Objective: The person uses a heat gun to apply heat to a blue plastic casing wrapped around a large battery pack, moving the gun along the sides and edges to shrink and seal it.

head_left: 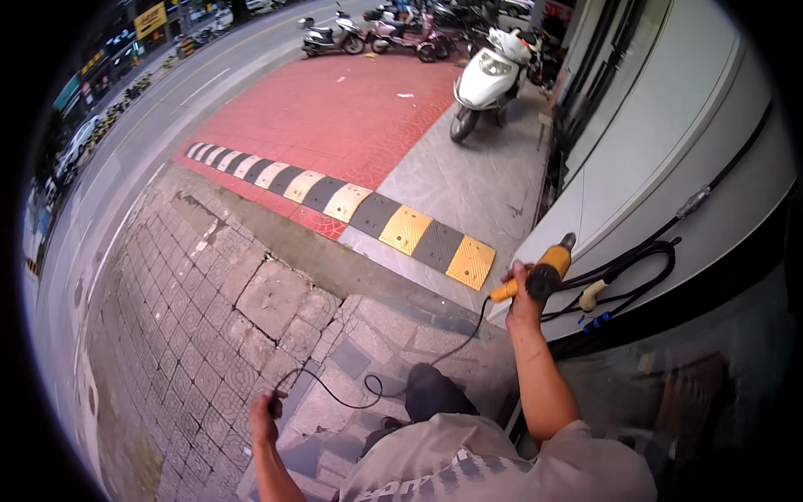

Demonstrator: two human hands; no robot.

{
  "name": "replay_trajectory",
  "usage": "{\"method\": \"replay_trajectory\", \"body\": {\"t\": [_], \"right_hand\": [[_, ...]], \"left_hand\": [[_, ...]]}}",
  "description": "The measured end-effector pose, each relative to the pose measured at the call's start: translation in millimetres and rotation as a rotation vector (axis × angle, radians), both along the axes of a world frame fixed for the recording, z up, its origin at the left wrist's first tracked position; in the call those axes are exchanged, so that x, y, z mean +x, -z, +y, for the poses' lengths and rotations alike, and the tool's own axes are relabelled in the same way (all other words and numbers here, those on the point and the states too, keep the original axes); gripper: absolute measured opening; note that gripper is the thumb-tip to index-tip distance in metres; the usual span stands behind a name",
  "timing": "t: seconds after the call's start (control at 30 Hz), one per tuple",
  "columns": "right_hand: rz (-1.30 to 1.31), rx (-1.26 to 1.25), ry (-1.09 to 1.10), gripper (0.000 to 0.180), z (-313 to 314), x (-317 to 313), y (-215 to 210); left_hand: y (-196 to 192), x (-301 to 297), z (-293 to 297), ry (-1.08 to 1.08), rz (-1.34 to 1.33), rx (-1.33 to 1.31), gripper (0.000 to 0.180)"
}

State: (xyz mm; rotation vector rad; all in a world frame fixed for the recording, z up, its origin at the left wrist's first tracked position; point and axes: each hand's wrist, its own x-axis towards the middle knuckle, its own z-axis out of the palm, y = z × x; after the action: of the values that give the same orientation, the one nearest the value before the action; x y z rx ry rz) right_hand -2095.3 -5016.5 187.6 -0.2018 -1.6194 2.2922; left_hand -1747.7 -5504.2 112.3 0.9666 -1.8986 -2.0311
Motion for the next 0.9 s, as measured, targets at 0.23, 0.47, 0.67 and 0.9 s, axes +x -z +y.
{"method": "replay_trajectory", "body": {"t": [0.23,0.47,0.67,0.9], "right_hand": [[0.149,-0.389,0.145,0.032,-48.1,-289.6,5.8],[-0.055,-0.512,-0.156,0.023,-140.9,-534.5,-36.3],[0.014,0.113,-0.719,0.034,-291.3,-809.3,-129.9],[0.549,0.914,-1.137,0.033,-540.6,-1059.2,-332.2]], "left_hand": [[-16.5,-293.3,-135.9,1.170,-0.618,-1.112,0.030],[149.2,-373.6,-274.5,-0.453,-0.854,-0.030,0.032],[168.6,-622.7,-217.5,-0.263,-0.833,0.245,0.034],[166.5,-1043.2,-327.5,0.286,-0.439,-0.099,0.034]]}}
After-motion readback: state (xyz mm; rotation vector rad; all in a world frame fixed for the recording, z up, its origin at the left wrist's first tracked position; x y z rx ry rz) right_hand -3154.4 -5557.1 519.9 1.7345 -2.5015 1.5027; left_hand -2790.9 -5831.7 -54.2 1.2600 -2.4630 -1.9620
